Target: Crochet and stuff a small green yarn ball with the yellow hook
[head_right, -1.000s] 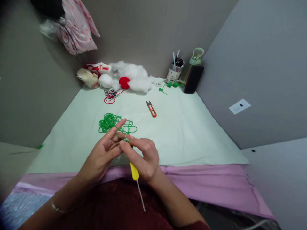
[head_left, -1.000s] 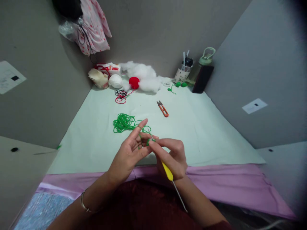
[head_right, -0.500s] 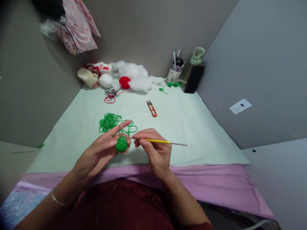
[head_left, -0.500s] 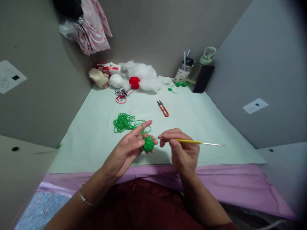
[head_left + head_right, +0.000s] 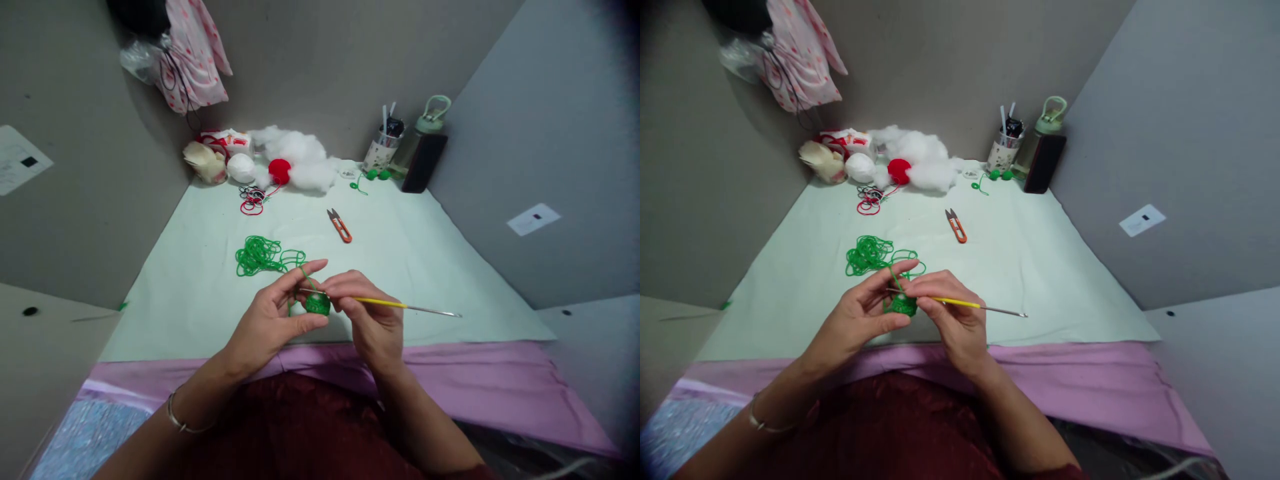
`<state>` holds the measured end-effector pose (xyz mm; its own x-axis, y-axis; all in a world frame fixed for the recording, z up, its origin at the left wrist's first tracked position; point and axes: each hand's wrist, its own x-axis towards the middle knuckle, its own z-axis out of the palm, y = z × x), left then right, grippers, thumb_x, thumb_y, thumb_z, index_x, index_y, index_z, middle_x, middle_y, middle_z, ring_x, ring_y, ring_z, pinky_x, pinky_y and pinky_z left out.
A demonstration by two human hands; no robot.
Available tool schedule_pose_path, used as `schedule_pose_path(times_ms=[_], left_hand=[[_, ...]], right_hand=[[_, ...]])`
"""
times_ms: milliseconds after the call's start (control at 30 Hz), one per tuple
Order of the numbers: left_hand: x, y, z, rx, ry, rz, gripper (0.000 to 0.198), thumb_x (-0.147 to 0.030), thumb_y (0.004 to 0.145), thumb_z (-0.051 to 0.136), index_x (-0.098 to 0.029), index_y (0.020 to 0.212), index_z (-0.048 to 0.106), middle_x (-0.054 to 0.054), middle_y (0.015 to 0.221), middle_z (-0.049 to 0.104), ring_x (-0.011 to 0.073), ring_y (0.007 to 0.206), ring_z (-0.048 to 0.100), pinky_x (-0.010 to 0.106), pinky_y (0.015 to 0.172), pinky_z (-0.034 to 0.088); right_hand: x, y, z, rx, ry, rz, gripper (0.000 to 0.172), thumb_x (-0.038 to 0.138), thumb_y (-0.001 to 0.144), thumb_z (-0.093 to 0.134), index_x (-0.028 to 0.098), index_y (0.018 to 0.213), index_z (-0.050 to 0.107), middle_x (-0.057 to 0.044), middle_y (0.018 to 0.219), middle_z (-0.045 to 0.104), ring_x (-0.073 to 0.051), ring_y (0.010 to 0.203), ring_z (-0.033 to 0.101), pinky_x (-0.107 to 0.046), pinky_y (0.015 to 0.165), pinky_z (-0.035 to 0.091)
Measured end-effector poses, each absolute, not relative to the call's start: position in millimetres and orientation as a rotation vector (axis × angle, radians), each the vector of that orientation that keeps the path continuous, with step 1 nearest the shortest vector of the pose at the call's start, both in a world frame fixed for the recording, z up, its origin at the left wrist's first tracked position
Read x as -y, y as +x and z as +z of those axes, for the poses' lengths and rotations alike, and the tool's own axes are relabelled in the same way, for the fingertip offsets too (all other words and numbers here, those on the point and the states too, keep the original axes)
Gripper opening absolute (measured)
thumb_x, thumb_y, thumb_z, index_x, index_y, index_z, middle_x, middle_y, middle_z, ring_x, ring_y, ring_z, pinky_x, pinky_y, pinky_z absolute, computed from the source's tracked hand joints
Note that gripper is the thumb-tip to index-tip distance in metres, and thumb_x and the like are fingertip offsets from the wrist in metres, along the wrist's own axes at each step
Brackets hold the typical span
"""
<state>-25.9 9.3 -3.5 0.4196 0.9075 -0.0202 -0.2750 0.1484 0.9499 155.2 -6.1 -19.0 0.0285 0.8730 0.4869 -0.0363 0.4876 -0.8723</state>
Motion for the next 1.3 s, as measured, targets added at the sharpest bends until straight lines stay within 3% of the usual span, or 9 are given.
schedule_pose_path(times_ms=[267, 700, 867, 1300], left_hand=[[-10.6, -28.5, -0.8, -0.822, 1.161, 0.984, 0.064, -0.024, 0.075, 0.093, -0.027, 0.136, 0.073, 0.002, 0.101, 0.068, 0.0195, 0.103, 0.064, 0.036, 0.103, 0.048], [-10.5, -27.4, 3.5, -0.868, 1.290, 0.982, 0.053, -0.022, 0.072, 0.094, -0.026, 0.123, 0.079, 0.003, 0.099, 0.064, 0.0199, 0.098, 0.061, 0.040, 0.102, 0.050], [-11.1, -29.1, 2.8, -0.874, 1.324, 0.978, 0.052, -0.021, 0.074, 0.092, -0.026, 0.124, 0.079, 0.003, 0.098, 0.065, 0.0200, 0.097, 0.060, 0.041, 0.104, 0.048], [-12.5, -30.9, 0.3, -0.904, 1.438, 1.016, 0.050, -0.017, 0.074, 0.091, -0.029, 0.121, 0.082, 0.000, 0.089, 0.066, 0.0193, 0.092, 0.059, 0.040, 0.103, 0.046]], right_hand=[[-0.6, 158.1, -19.8, 1.236, -0.688, 1.042, 0.017, 0.037, 0.101, 0.069, 0.026, 0.098, 0.081, -0.005, 0.095, 0.081, -0.014, 0.070, 0.067, -0.028, 0.061, 0.056], [-2.1, 170.6, -11.9, 1.329, -0.649, 1.122, 0.021, 0.041, 0.103, 0.066, 0.024, 0.096, 0.076, -0.005, 0.092, 0.082, -0.017, 0.074, 0.073, -0.034, 0.069, 0.063], [-0.9, 175.2, -11.0, 1.369, -0.655, 1.124, 0.019, 0.034, 0.106, 0.062, 0.024, 0.099, 0.077, -0.005, 0.096, 0.082, -0.016, 0.078, 0.075, -0.035, 0.076, 0.065], [0.6, 179.4, 4.4, 1.698, -0.688, 0.876, 0.021, 0.029, 0.108, 0.058, 0.025, 0.105, 0.078, -0.005, 0.096, 0.081, -0.018, 0.090, 0.077, -0.036, 0.079, 0.065]])
